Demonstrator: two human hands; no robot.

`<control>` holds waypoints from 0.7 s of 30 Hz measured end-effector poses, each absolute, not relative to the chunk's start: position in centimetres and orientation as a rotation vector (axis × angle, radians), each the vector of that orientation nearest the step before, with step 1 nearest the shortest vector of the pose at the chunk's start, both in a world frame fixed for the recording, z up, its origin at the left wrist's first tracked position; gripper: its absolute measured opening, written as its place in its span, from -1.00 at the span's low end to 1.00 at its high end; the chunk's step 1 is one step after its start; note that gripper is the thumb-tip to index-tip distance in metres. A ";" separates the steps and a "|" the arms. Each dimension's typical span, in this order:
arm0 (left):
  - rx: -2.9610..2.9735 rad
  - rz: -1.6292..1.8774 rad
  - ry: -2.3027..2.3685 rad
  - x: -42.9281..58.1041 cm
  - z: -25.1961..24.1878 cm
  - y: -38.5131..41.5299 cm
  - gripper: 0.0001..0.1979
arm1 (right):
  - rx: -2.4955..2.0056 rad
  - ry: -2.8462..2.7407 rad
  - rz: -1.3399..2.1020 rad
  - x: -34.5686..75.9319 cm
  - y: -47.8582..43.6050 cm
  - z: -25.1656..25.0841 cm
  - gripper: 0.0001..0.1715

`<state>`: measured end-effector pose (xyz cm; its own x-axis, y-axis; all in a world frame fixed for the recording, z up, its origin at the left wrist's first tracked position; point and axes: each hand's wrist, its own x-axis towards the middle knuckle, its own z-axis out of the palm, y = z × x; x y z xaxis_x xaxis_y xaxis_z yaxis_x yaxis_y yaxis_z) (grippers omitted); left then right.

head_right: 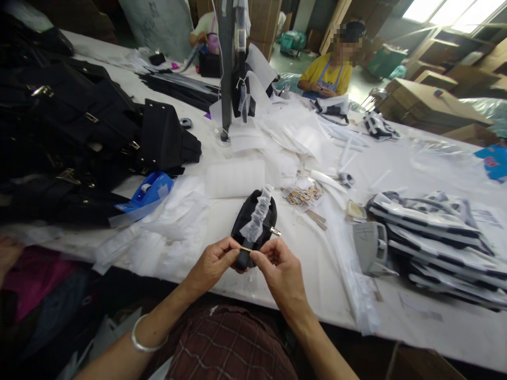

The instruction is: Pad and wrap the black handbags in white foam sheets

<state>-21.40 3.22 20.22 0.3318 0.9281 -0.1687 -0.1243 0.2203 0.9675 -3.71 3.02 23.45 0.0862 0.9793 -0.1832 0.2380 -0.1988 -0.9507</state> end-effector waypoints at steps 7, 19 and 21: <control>1.455 0.996 1.194 -20.4 20.3 2.7 -0.77 | -1.704 -1.202 1.326 -4.4 1.4 23.5 -0.54; 1.457 0.964 1.264 -19.9 20.7 3.9 -0.77 | -1.516 -1.125 1.521 -3.9 1.8 22.4 -0.62; 1.383 0.951 1.240 -19.9 20.8 3.8 -0.79 | -1.519 -1.100 1.570 -3.9 1.8 22.0 -0.61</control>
